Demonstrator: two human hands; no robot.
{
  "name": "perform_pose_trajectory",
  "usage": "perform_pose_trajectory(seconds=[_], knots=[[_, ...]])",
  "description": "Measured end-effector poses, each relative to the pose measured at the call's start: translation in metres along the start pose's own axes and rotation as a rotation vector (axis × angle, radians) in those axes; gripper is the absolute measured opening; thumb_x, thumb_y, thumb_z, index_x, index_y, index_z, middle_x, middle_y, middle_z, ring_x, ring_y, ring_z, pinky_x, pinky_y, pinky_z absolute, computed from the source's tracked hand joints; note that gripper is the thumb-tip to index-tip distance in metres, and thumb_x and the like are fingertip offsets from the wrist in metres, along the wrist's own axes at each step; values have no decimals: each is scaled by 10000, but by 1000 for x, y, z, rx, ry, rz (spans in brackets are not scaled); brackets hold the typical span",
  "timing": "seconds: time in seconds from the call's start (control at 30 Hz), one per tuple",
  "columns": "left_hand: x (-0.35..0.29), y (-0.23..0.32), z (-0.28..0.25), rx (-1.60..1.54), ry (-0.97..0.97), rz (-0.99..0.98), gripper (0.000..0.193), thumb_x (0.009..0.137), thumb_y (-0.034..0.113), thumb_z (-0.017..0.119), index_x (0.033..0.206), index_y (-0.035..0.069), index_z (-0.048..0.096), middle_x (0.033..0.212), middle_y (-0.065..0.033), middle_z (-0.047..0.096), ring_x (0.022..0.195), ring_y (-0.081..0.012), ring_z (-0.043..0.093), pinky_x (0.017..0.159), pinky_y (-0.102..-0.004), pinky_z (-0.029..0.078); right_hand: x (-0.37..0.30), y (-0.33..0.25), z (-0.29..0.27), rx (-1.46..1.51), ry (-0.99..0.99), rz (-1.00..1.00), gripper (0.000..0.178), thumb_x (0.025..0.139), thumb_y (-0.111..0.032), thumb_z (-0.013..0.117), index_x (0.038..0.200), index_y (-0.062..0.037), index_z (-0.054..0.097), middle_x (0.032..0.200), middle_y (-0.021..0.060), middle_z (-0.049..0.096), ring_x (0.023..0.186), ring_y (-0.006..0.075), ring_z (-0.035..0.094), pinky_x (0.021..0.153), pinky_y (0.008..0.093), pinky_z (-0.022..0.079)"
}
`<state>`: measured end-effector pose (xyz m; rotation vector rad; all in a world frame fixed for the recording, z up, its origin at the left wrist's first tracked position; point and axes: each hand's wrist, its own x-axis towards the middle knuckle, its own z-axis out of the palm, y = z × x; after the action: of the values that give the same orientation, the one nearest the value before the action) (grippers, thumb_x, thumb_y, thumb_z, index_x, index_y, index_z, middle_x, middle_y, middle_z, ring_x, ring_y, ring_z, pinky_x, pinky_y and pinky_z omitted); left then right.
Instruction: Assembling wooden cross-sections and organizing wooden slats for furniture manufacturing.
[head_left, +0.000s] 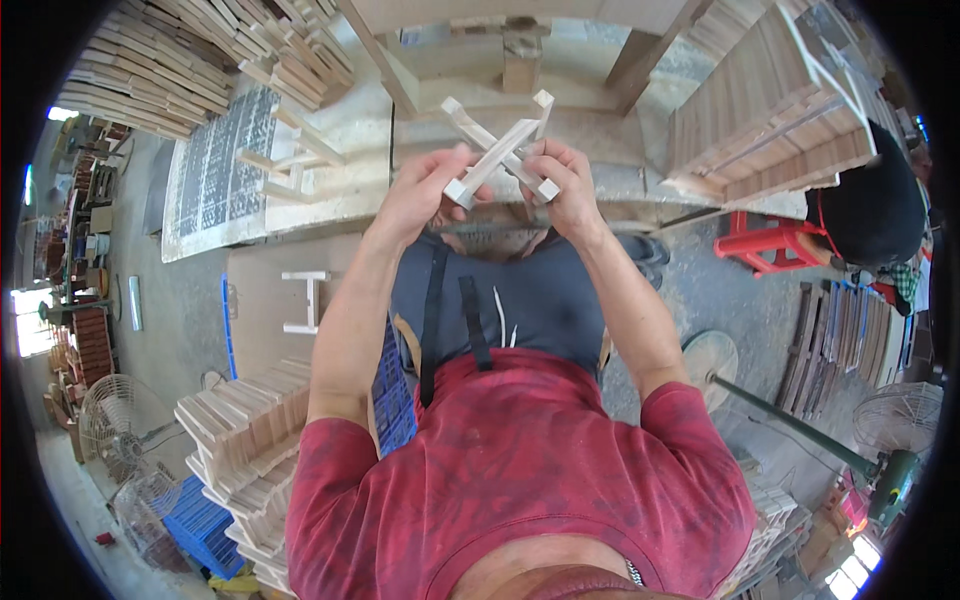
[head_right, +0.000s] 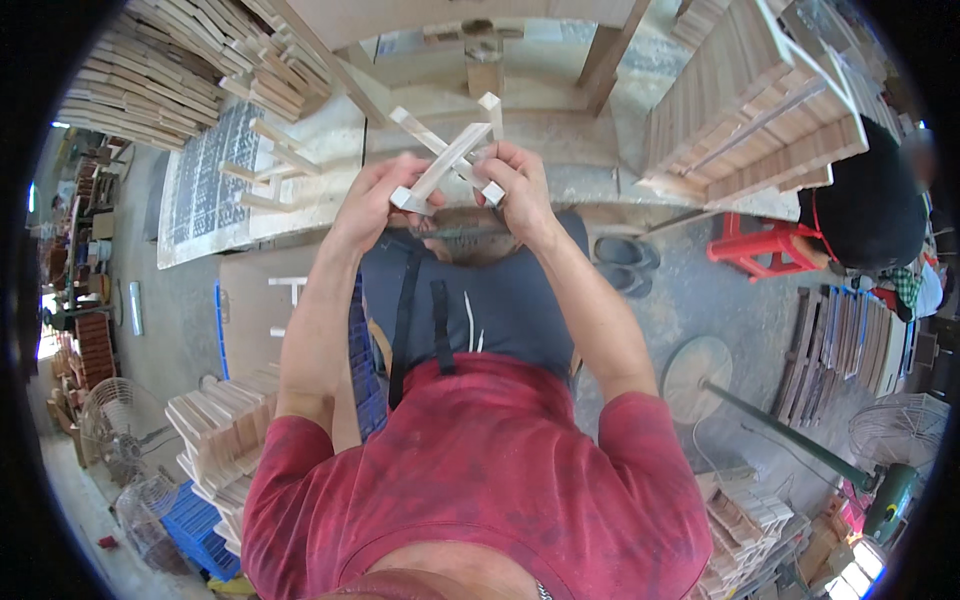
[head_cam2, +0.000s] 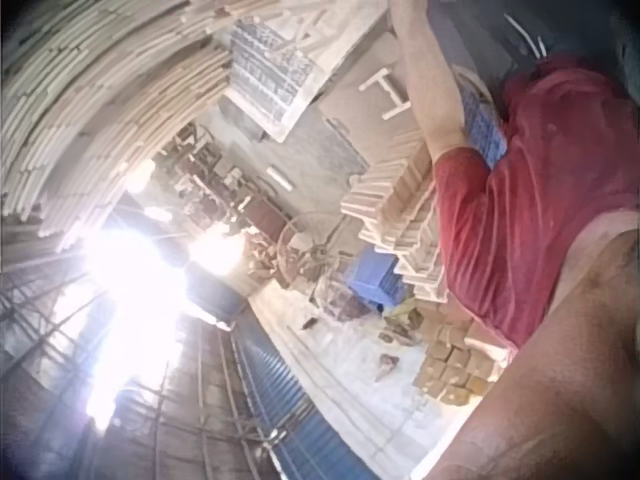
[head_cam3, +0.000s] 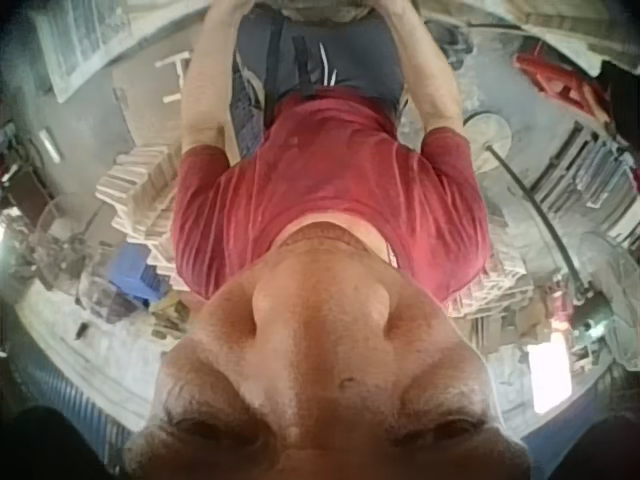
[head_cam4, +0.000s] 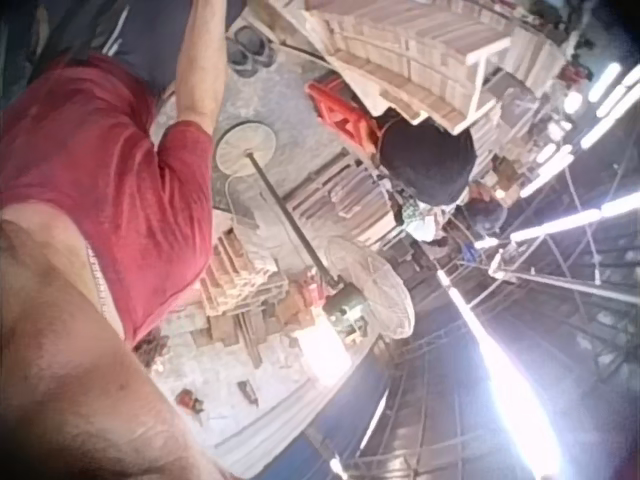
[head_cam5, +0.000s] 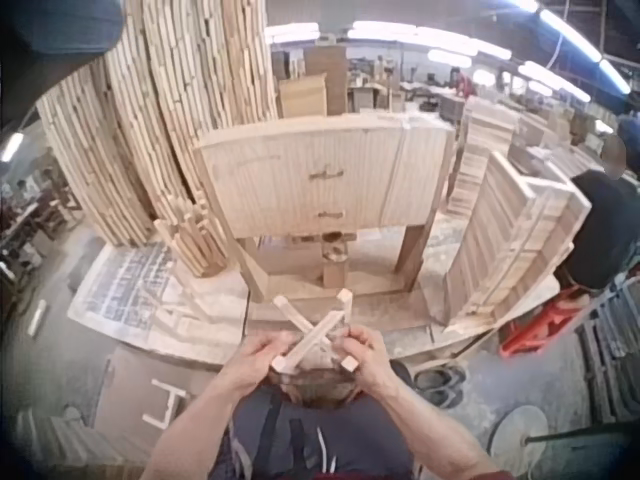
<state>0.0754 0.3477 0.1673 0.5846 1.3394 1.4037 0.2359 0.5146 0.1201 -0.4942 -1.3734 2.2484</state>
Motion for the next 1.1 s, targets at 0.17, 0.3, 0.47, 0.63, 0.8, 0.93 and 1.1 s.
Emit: perform_pose_trajectory(seconds=[0.17, 0.3, 0.47, 0.63, 0.8, 0.93, 1.1], knots=[[14, -1, 25, 700, 306, 547, 395, 933, 249, 729, 1241, 4, 690, 925, -68, 763, 736, -147, 696, 694, -282, 548, 37, -16, -5, 121, 44, -40, 272, 1003, -291, 564, 1005, -21, 599, 816, 82, 620, 664, 173, 569, 587, 298, 432], [66, 12, 13, 805, 474, 549, 344, 930, 272, 726, 1059, -47, 722, 799, -147, 751, 725, -204, 720, 684, -346, 537, 53, -23, -7, -80, 24, -288, 356, 1000, -314, 641, 1169, -14, 550, 840, 76, 654, 748, 164, 612, 693, 302, 476], [111, 32, 7, 891, 457, 613, 342, 928, 289, 717, 952, -52, 711, 799, -176, 744, 729, -306, 723, 704, -407, 541, 78, -50, -8, -1104, 336, -502, 392, 868, -208, 798, 1121, 0, 583, 751, 136, 674, 723, 270, 695, 677, 377, 534], [152, 42, -2, 946, 442, 613, 340, 924, 284, 717, 909, -55, 693, 796, -213, 724, 766, -369, 716, 724, -445, 539, 110, -73, -22, -1427, 303, -400, 501, 888, -457, 749, 982, 29, 673, 769, 212, 704, 762, 409, 705, 723, 489, 556], [157, 42, 0, 980, 427, 607, 380, 948, 263, 672, 964, -117, 674, 895, -333, 689, 909, -507, 672, 832, -524, 533, 116, -73, -29, -1447, 283, -438, 531, 874, -449, 782, 850, 69, 670, 681, 223, 668, 698, 407, 689, 667, 468, 535], [156, 30, -6, 988, 439, 600, 304, 929, 236, 694, 938, -68, 696, 841, -233, 725, 830, -411, 715, 756, -464, 542, 111, -82, -23, -1437, 241, -300, 486, 873, -408, 777, 808, 63, 676, 735, 253, 684, 764, 422, 698, 719, 486, 548], [150, 35, -3, 923, 441, 541, 286, 930, 225, 689, 954, -59, 714, 842, -183, 753, 812, -341, 737, 771, -429, 554, 109, -80, -23, -1414, 231, -328, 455, 862, -383, 784, 796, 57, 686, 746, 248, 688, 766, 427, 692, 725, 488, 544]])
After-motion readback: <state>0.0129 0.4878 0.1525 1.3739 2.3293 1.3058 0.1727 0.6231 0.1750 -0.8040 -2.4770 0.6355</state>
